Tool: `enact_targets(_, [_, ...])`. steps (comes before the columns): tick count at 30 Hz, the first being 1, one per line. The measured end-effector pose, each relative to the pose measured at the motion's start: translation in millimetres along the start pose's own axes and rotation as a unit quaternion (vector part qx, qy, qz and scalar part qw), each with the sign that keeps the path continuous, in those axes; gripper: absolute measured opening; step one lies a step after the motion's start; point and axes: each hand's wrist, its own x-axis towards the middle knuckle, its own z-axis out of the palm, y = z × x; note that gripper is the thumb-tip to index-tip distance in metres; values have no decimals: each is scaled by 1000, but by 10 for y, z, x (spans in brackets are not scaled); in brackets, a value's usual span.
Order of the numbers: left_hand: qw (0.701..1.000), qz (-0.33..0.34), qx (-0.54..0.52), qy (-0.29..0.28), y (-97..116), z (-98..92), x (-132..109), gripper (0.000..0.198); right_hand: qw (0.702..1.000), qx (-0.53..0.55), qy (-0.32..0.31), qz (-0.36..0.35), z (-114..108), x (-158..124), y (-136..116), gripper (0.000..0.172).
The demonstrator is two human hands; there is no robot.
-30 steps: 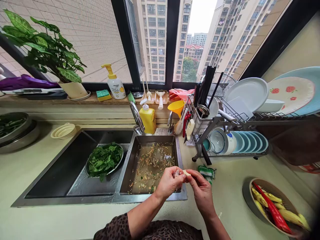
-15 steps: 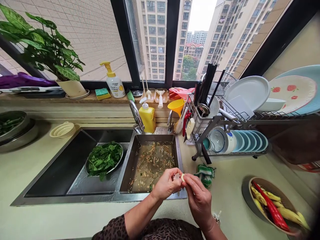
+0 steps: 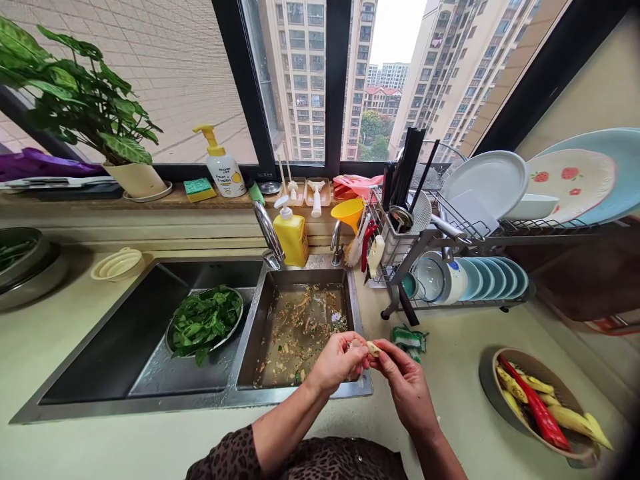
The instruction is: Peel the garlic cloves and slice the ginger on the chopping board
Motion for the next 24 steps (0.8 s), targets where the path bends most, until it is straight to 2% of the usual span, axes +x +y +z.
enact_targets(2, [1000,-1,10,-5,-15,0,4,35,995,-89,1,-52,-7,-14,-69,24])
enact_targets(5, [1000,-3,15,-15,-48,-9,11,41,965,-214,-15,-152,0,-32,-181,23])
enact_targets(10, [999,-5,20,-33,-72,-50,0,41,923,-301,-52,-236,2,-52,-257,29])
enact_targets(15, [998,-10,35,-50,-56,-52,-21,32,905,-325,-77,-264,3,-84,-256,36])
enact_targets(19, [998,-22,62,-16,-91,6,27,19,902,-329,-49,-275,12,-106,-188,36])
enact_targets(22, [998,-36,46,26,-147,47,78,13,910,-316,-31,-267,-9,-120,-123,35])
enact_targets(24, [999,-42,17,27,-178,58,94,13,925,-297,-13,-236,-34,-131,-104,30])
